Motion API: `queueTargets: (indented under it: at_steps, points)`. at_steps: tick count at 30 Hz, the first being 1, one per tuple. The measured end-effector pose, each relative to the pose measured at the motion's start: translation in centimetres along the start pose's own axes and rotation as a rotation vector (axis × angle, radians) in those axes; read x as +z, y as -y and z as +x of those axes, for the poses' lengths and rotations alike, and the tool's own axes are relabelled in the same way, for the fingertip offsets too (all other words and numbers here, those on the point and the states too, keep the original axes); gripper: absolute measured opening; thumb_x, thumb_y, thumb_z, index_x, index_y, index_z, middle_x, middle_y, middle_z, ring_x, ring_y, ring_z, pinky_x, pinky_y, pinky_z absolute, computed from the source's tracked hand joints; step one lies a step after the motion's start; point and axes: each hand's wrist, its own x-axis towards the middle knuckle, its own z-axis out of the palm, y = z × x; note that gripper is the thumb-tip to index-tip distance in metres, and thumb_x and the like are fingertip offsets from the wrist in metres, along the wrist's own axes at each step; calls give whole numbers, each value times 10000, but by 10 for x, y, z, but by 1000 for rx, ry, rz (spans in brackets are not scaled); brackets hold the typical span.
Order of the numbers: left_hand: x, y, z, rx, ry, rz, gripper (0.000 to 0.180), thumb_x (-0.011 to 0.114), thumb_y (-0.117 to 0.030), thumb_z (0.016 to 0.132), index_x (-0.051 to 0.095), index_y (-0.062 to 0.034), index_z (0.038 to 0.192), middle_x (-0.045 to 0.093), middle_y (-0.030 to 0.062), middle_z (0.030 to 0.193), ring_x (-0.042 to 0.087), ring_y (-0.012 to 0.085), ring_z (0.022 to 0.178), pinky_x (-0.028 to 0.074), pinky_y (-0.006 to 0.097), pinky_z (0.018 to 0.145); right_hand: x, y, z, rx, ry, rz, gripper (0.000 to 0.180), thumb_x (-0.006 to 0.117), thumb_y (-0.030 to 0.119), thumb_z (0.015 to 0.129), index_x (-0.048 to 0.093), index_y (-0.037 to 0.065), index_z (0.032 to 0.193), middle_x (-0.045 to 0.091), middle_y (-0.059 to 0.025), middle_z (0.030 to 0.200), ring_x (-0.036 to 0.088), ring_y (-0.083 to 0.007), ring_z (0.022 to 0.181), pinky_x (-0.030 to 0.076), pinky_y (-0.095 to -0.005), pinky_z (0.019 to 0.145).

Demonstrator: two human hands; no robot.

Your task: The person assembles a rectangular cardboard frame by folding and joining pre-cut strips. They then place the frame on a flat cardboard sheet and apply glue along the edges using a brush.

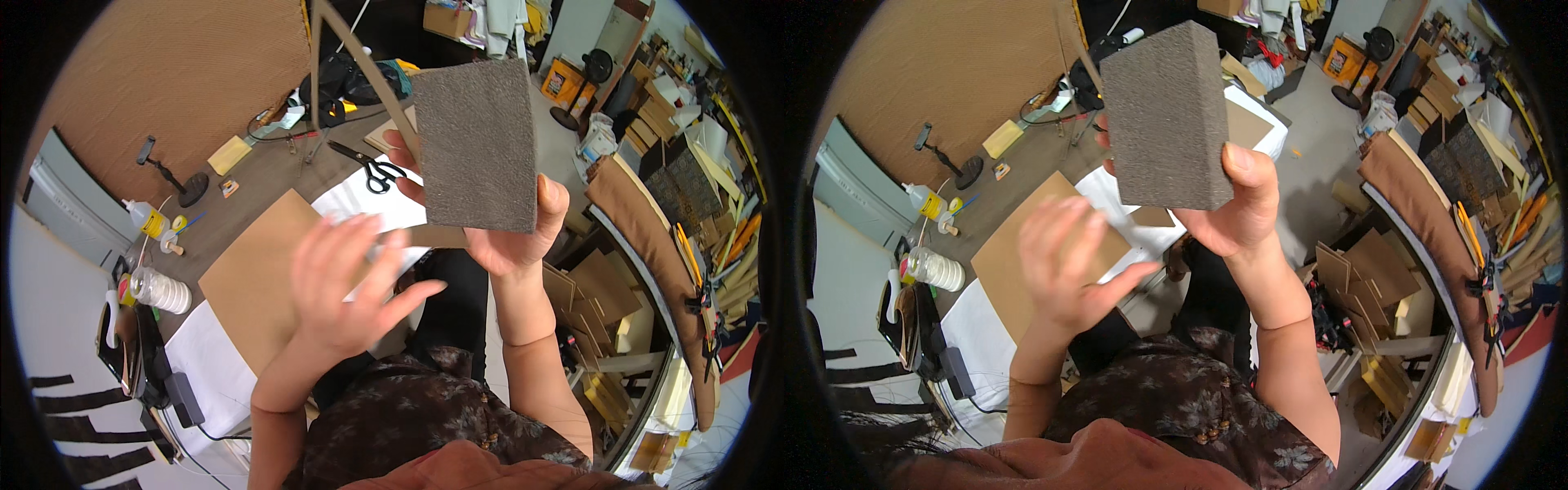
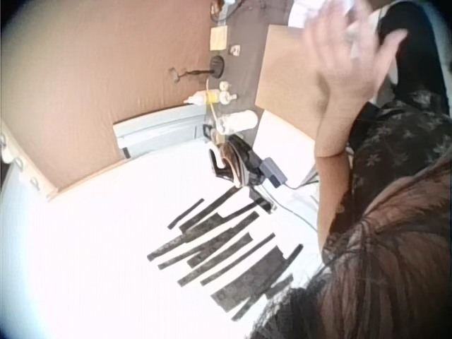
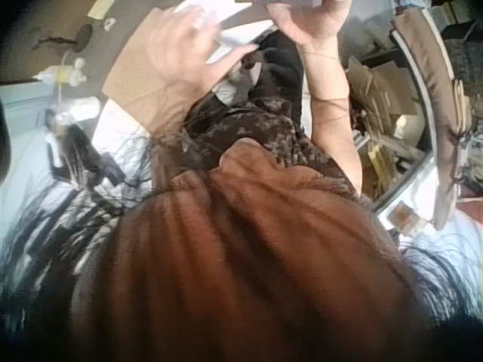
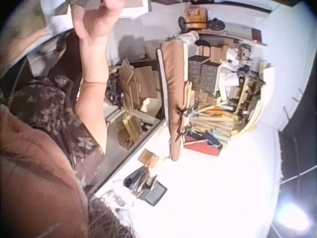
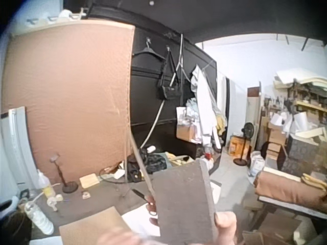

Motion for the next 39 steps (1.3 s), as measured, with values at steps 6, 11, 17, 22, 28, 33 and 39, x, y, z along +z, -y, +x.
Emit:
queueTargets:
  at_steps: [6, 11, 17, 22, 28, 33, 39]
  points:
    - [15, -10, 41, 122, -269, 15, 325, 829, -74, 716, 709, 39, 996, 661, 136, 926, 640, 266, 750, 529, 314, 591, 30, 8, 4, -26, 42, -88, 1066, 664, 548, 770, 246, -68, 1533, 235, -383, 1544, 267, -488, 1454, 226, -579, 1201]
    - [9, -14, 37, -26, -330, -1, 267, 764, 25, 750, 687, 71, 1001, 658, 134, 858, 634, 252, 649, 517, 298, 552, 36, 8, 7, -6, 69, -129, 1078, 690, 535, 745, 231, 1, 1561, 221, -343, 1570, 280, -503, 1444, 262, -626, 1164]
    - [-2, 2, 19, -557, -381, -268, 60, 675, 42, 903, 616, 32, 898, 609, 92, 744, 609, 110, 612, 510, 255, 543, 17, -1, 0, -51, 3, -42, 1030, 740, 454, 741, 272, 9, 1543, 302, -345, 1526, 406, -525, 1354, 346, -649, 1109]
    - [-15, 22, 4, -872, -481, -884, 142, 621, -10, 972, 534, -33, 862, 573, -3, 712, 582, 60, 576, 495, 208, 514, -13, -24, -27, -328, -154, -460, 941, 862, 338, 700, 389, -32, 1425, 542, -254, 1323, 581, -398, 1221, 473, -523, 1037]
    - [-11, 28, -9, -982, -413, -1039, 135, 620, -6, 971, 541, -31, 864, 564, -5, 669, 573, 48, 561, 458, 197, 485, -19, -59, -29, -392, -368, -945, 865, 882, 7, 649, 348, 54, 1328, 529, -111, 1251, 583, -217, 1154, 499, -366, 986]
    - [2, 16, -18, -964, -335, -992, 127, 616, 7, 968, 543, -17, 867, 573, -3, 674, 556, 36, 543, 436, 185, 479, -16, -79, -20, -496, -304, -1073, 898, 920, 77, 644, 336, 40, 1326, 522, -142, 1295, 575, -247, 1174, 497, -389, 986]
    - [9, 10, -20, -945, -326, -985, 125, 619, 17, 964, 554, 6, 857, 598, 1, 709, 537, 26, 556, 435, 183, 485, -21, -89, -22, -468, -327, -1155, 979, 970, 168, 603, 340, 34, 1340, 462, -121, 1274, 556, -247, 1152, 489, -387, 961]
